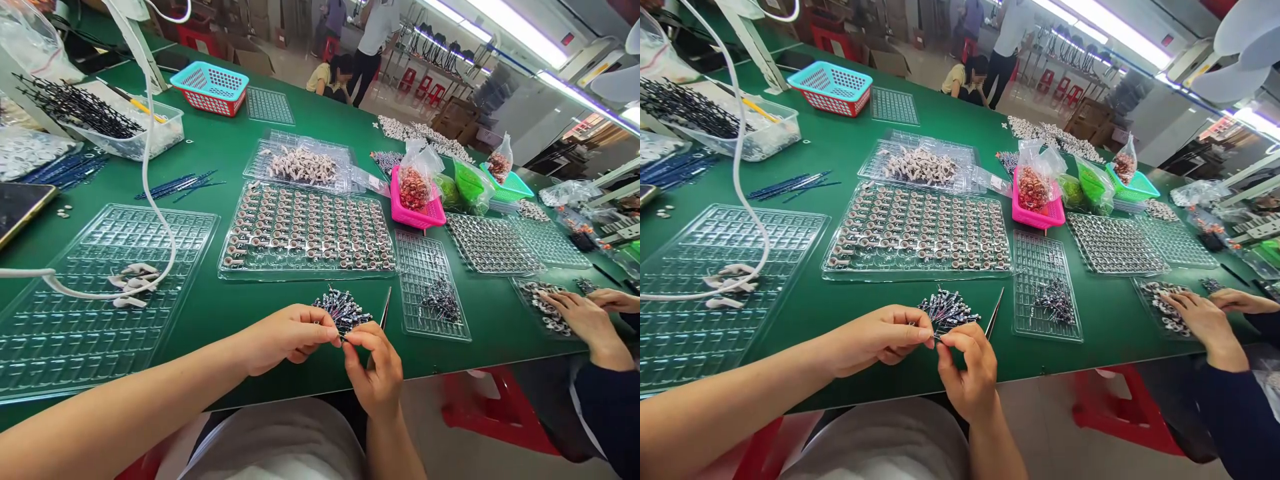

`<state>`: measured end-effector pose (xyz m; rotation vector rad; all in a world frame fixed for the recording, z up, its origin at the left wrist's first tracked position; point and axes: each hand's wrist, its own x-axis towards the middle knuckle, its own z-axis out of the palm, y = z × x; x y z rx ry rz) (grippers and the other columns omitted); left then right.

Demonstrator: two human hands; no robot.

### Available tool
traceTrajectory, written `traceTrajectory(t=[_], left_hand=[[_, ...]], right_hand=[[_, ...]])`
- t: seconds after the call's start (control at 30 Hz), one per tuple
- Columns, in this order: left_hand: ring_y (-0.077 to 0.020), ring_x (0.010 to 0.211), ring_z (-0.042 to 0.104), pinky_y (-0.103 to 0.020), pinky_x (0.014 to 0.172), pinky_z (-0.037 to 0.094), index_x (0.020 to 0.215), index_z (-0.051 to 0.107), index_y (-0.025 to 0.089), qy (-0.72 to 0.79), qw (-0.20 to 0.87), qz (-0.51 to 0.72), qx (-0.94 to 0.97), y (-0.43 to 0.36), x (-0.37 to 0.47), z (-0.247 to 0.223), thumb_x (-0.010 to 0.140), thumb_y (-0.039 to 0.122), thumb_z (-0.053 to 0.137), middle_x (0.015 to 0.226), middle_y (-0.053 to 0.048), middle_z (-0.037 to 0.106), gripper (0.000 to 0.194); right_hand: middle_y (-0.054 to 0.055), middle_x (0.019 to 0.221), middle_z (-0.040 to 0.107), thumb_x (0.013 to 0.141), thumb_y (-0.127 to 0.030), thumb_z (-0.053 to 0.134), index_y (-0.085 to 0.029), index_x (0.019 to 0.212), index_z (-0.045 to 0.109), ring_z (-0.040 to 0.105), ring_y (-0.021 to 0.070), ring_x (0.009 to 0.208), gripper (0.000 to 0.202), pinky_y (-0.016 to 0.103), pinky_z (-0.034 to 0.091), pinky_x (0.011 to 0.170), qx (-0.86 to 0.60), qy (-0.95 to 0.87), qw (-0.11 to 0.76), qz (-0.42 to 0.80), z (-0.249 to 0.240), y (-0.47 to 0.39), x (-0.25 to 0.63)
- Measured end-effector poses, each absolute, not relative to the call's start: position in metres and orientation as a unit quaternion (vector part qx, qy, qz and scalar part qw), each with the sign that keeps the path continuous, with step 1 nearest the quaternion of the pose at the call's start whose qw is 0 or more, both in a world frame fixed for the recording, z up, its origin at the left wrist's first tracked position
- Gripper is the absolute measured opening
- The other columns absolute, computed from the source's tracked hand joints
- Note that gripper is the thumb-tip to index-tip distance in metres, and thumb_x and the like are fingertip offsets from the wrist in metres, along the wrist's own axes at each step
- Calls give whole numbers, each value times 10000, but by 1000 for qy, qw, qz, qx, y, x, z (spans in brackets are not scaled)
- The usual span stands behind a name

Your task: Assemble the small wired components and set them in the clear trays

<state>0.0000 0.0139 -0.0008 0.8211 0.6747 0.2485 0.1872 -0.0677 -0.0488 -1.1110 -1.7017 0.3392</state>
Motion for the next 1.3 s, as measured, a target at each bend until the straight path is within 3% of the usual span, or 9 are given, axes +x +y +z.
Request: traceTrajectory(t=[0.3,0.57,1.0,1.3], left_hand=[[-59,511,194,-223,473,84,736,548,154,338,863,130,352,13,4,-2,715,341,793,552,94,333,309],[-61,512,175,-229,485,106,735,531,161,344,843,172,376,11,6,-2,726,343,754,548,110,308,288],[-113,595,340,-250,566,274,726,532,184,397,641,209,623,7,3,8,859,293,553,612,65,399,174],[-175,775,460,-291,738,396,1055,513,210,366,596,151,699,4,-5,12,1007,365,331,858,1,528,245]], right_hand=[[26,882,649,863,-17,604,-217,1064,596,634,162,822,284,320,536,722,-462,-703,522,142,-48,-68,187],[22,888,648,880,-52,599,-226,1031,606,637,156,827,230,289,531,700,-494,-660,539,175,-52,-72,187],[20,841,619,904,-154,601,-213,935,635,603,151,775,75,275,518,675,-527,-574,576,247,-54,-75,191],[16,856,626,904,-177,608,-213,939,630,587,128,700,55,242,482,591,-556,-531,594,238,-58,-77,193]])
